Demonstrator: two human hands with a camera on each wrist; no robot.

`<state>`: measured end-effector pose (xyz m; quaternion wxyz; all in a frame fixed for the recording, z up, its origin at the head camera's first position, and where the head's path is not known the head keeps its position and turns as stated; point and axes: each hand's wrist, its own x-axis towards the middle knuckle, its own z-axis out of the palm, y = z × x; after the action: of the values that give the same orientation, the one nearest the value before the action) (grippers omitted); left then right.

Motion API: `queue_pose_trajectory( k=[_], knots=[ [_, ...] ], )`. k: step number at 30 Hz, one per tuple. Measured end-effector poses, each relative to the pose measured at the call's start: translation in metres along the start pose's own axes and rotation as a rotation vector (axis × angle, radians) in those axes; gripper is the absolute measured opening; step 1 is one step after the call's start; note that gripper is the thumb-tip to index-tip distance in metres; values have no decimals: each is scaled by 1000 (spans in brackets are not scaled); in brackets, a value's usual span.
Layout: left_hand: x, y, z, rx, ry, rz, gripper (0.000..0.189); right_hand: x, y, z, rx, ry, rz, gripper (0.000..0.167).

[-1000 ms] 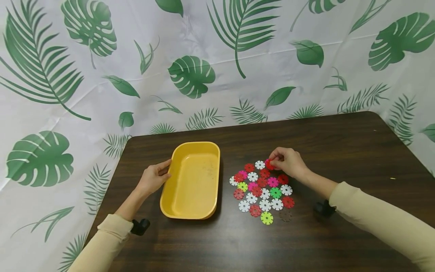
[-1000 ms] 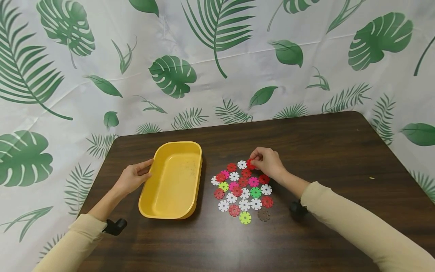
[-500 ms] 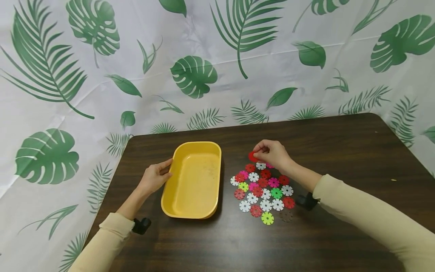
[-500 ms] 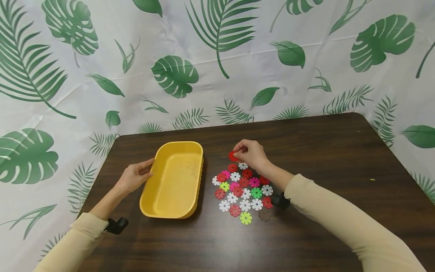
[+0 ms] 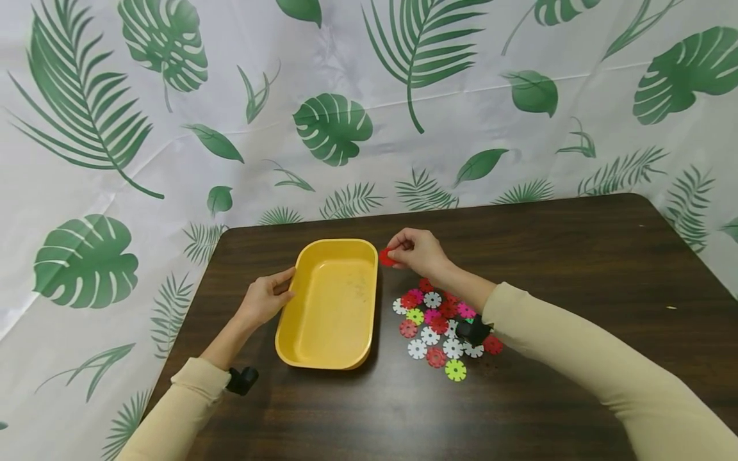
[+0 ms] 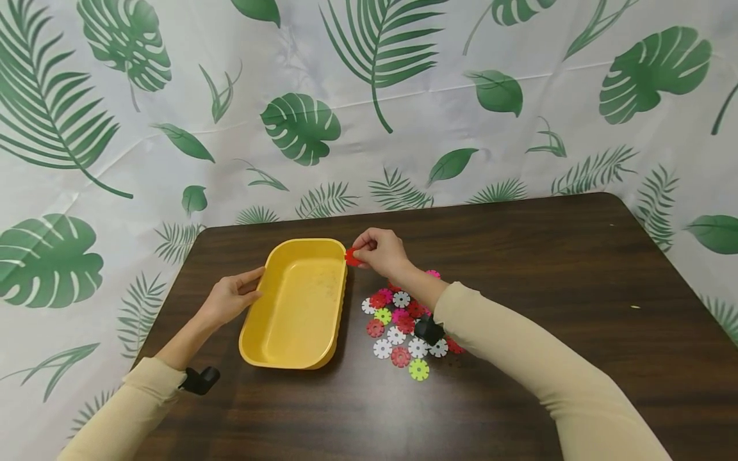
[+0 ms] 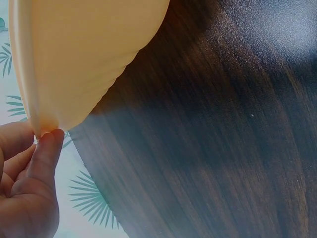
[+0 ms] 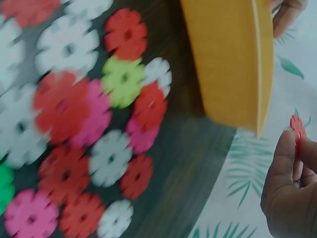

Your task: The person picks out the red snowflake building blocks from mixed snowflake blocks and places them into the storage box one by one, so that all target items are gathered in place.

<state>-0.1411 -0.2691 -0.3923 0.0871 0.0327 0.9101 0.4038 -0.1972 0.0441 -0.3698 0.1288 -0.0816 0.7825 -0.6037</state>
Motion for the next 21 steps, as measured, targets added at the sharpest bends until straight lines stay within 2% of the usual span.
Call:
queue_pose_trajectory(
  k=[11, 21],
  knots=[
    [0, -1, -1, 8, 12, 12, 51, 22, -18, 52, 142, 2, 79, 12],
    [1, 0, -1, 12, 10, 20, 51, 38, -23, 84, 232, 46, 157, 11]
  ],
)
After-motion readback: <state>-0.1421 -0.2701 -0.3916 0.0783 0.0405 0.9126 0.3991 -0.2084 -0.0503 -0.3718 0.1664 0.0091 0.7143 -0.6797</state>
